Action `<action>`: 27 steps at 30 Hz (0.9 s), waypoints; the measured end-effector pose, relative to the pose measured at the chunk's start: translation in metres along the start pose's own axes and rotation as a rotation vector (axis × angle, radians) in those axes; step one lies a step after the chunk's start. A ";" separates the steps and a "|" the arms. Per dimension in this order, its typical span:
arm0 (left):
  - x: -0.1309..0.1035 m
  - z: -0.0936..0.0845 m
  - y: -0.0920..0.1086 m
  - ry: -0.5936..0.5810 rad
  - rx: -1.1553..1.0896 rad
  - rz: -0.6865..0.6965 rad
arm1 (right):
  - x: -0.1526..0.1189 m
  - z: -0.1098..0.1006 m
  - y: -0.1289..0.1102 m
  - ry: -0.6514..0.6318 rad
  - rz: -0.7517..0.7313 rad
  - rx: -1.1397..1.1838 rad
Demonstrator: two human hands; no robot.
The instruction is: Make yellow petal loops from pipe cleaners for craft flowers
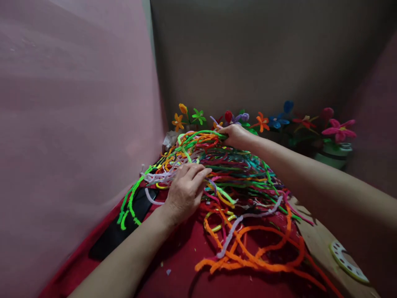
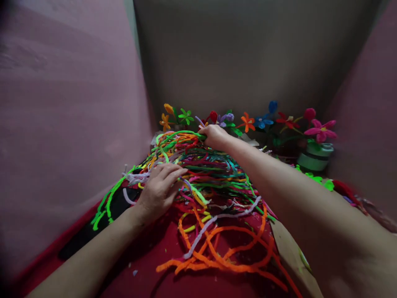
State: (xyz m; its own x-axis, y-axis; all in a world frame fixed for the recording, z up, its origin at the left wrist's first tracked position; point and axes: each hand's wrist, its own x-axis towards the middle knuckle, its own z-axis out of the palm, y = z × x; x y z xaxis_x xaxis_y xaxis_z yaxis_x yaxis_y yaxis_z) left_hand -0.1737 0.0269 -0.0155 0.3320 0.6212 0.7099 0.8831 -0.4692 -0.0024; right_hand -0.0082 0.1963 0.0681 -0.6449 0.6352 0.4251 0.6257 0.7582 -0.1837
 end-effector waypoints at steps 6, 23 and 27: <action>0.001 0.030 -0.001 -0.323 0.092 -0.019 | -0.001 0.022 0.012 -0.077 0.013 -0.090; 0.021 0.032 -0.015 -0.080 0.090 -0.262 | -0.074 0.022 0.000 -0.118 -0.156 -0.344; 0.020 0.019 -0.009 0.141 0.000 -0.211 | -0.045 0.012 0.016 -0.078 -0.084 -0.161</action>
State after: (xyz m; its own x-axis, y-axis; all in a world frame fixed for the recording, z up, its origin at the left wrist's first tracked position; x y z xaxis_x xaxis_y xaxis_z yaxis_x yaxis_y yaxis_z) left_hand -0.1686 0.0550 -0.0143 0.0913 0.6118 0.7857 0.9278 -0.3389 0.1561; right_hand 0.0256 0.1821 0.0351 -0.7257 0.5851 0.3620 0.6264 0.7795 -0.0040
